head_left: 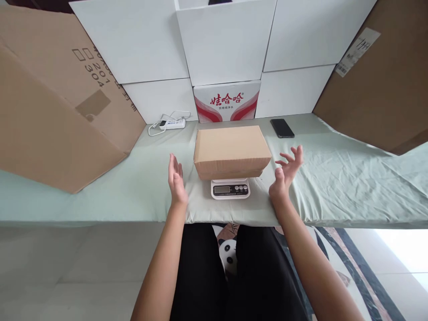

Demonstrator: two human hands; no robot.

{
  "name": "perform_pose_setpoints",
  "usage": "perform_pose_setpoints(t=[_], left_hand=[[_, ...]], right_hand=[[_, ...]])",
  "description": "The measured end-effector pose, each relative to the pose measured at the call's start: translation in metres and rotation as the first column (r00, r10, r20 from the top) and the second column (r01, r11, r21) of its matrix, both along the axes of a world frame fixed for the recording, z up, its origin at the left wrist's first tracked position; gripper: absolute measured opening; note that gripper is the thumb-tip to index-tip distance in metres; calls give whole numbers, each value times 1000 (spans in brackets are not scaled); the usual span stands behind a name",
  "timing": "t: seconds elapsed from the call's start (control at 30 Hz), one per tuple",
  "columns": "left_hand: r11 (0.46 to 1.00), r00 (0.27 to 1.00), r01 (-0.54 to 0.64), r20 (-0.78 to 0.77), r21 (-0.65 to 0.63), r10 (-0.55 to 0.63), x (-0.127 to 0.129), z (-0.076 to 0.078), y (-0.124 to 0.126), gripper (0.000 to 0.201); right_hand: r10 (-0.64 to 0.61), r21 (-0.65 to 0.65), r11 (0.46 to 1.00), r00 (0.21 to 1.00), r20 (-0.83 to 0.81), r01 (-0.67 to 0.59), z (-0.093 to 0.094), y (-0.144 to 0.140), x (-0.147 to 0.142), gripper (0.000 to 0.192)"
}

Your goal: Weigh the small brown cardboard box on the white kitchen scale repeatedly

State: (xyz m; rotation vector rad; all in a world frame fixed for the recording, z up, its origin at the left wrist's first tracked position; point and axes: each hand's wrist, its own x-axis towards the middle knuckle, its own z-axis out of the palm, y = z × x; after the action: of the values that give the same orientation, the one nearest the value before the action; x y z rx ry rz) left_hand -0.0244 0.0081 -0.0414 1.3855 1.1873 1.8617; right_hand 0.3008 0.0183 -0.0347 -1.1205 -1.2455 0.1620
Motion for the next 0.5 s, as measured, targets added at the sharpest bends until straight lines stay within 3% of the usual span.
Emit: perform_pose_setpoints(t=[0.13,0.37,0.5], left_hand=[[999,999,37,-16,-24,-37,-2,-4,3,86],[994,994,107,1,-32,-107,2,-9,7,88],[991,992,126,-23,-33,-127,3,-10,8,89]], right_hand=[[34,-1,999,999,23,-34,-1,1,0,87],[80,-67,993,978,-190,-95,-2,8,-3,88],[110,-68,990,980,-168,-123,-5,13,-4,86]])
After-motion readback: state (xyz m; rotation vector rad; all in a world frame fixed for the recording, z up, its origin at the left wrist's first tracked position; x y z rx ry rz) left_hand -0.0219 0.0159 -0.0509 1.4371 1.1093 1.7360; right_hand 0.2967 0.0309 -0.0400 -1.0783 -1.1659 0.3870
